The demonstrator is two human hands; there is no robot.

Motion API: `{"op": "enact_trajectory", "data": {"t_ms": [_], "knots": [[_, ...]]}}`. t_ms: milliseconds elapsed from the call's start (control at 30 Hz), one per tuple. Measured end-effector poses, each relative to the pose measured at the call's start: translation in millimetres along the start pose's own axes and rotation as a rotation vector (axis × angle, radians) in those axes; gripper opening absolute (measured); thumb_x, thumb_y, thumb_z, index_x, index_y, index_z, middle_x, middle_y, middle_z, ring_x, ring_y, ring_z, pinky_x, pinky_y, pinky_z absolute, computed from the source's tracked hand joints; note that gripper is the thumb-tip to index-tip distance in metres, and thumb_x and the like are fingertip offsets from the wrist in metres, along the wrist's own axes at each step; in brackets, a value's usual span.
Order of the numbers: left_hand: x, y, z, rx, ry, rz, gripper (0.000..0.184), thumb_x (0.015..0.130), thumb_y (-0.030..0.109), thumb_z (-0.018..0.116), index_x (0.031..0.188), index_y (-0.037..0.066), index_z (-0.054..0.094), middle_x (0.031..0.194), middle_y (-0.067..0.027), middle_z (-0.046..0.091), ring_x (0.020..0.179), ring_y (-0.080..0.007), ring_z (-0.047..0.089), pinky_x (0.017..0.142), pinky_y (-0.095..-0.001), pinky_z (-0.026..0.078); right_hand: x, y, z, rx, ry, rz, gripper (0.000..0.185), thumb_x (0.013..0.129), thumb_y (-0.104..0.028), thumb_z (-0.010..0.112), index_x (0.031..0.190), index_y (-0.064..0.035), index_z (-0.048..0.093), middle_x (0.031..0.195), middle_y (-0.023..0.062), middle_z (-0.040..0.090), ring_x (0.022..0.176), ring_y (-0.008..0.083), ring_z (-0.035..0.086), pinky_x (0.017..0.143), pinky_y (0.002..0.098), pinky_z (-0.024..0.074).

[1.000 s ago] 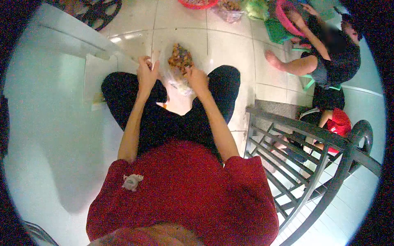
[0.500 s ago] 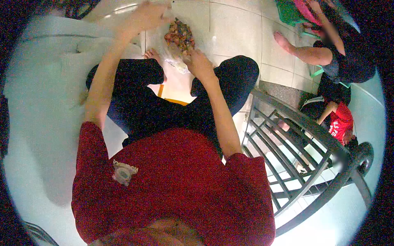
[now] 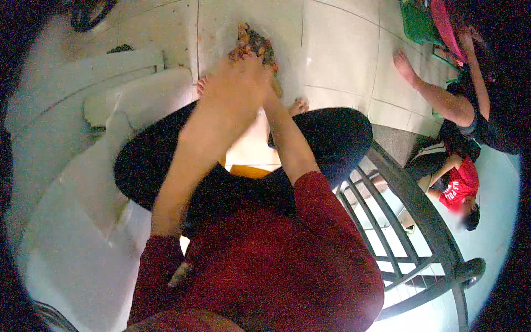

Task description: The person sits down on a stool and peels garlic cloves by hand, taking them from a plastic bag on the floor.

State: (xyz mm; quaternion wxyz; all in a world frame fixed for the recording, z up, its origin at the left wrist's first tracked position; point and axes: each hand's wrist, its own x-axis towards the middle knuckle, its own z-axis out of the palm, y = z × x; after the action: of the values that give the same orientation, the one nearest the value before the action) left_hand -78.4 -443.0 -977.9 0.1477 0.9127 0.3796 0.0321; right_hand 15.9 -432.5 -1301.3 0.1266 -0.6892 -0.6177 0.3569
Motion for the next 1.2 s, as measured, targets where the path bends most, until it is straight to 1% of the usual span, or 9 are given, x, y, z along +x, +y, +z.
{"op": "enact_trajectory", "data": {"t_ms": [67,133,200,233,333,567,667,967,1200], "knots": [[-4,25,-13,-0.381,-0.356,-0.080,0.026,0.081,0.008,0.059,0.106,-0.001,0.063,0.099,-0.0260,0.064,0.109,-0.0445,0.062,0.102,-0.0562,0.044,8,17,23,-0.110,0.007,-0.012,0.044,0.088,-0.027,0.062,0.118,0.0043,0.064,0.135,0.0223,0.056,0.125,0.0363,0.051,0.108,0.0512,0.0371],[-1,32,-7,-0.513,-0.407,-0.129,0.032,0.080,0.009,0.059,0.110,-0.002,0.061,0.095,-0.0209,0.064,0.114,-0.0398,0.059,0.100,-0.0529,0.045,19,25,40,-0.452,0.210,-0.144,0.041,0.085,-0.033,0.064,0.115,-0.0050,0.068,0.140,0.0185,0.053,0.136,0.0346,0.041,0.109,0.0555,0.0372],[-6,32,13,-0.391,-0.049,-0.003,0.034,0.081,0.011,0.060,0.113,-0.001,0.059,0.098,-0.0167,0.065,0.105,-0.0357,0.062,0.098,-0.0466,0.045,25,23,42,-0.350,0.138,-0.100,0.042,0.083,-0.033,0.067,0.113,-0.0025,0.068,0.139,0.0189,0.054,0.133,0.0372,0.043,0.110,0.0555,0.0354],[-2,34,7,-0.250,-0.072,-0.035,0.033,0.080,0.012,0.061,0.111,0.001,0.060,0.101,-0.0130,0.064,0.100,-0.0318,0.062,0.096,-0.0396,0.044,22,26,45,-0.245,0.083,-0.059,0.044,0.081,-0.033,0.070,0.111,-0.0001,0.068,0.138,0.0192,0.054,0.130,0.0398,0.045,0.111,0.0556,0.0336],[-7,25,17,-0.032,-0.016,-0.053,0.033,0.083,0.018,0.061,0.112,0.005,0.065,0.101,-0.0073,0.067,0.097,-0.0244,0.060,0.087,-0.0393,0.043,22,30,47,-0.324,0.060,-0.137,0.049,0.078,-0.033,0.074,0.111,0.0024,0.068,0.135,0.0192,0.055,0.127,0.0415,0.046,0.111,0.0528,0.0349],[-8,33,17,-0.102,-0.122,-0.018,0.033,0.086,0.019,0.060,0.116,0.006,0.064,0.103,-0.0062,0.066,0.098,-0.0244,0.058,0.088,-0.0422,0.041,17,18,34,-0.364,0.175,-0.141,0.040,0.081,-0.032,0.070,0.106,-0.0006,0.071,0.135,0.0188,0.055,0.120,0.0419,0.050,0.106,0.0482,0.0415],[-9,33,12,-0.202,-0.067,-0.074,0.027,0.080,0.013,0.062,0.106,0.006,0.061,0.099,-0.0100,0.064,0.102,-0.0289,0.061,0.090,-0.0400,0.046,21,20,35,-0.285,0.189,-0.156,0.037,0.083,-0.031,0.067,0.104,-0.0012,0.073,0.137,0.0176,0.055,0.118,0.0417,0.052,0.104,0.0492,0.0434],[-6,30,16,0.007,-0.112,-0.039,0.033,0.086,0.019,0.059,0.116,0.006,0.065,0.104,-0.0054,0.066,0.099,-0.0239,0.057,0.086,-0.0403,0.041,15,35,58,-0.295,0.095,-0.166,0.036,0.086,-0.027,0.062,0.109,0.0000,0.070,0.128,0.0185,0.060,0.108,0.0417,0.058,0.097,0.0479,0.0490],[-6,30,23,-0.058,-0.040,-0.043,0.029,0.086,0.019,0.057,0.111,0.006,0.067,0.100,-0.0059,0.067,0.097,-0.0246,0.058,0.087,-0.0414,0.041,-17,-9,8,0.045,0.233,-0.158,0.027,0.084,-0.016,0.062,0.106,-0.0038,0.071,0.122,0.0167,0.060,0.101,0.0400,0.060,0.091,0.0459,0.0510]]}}
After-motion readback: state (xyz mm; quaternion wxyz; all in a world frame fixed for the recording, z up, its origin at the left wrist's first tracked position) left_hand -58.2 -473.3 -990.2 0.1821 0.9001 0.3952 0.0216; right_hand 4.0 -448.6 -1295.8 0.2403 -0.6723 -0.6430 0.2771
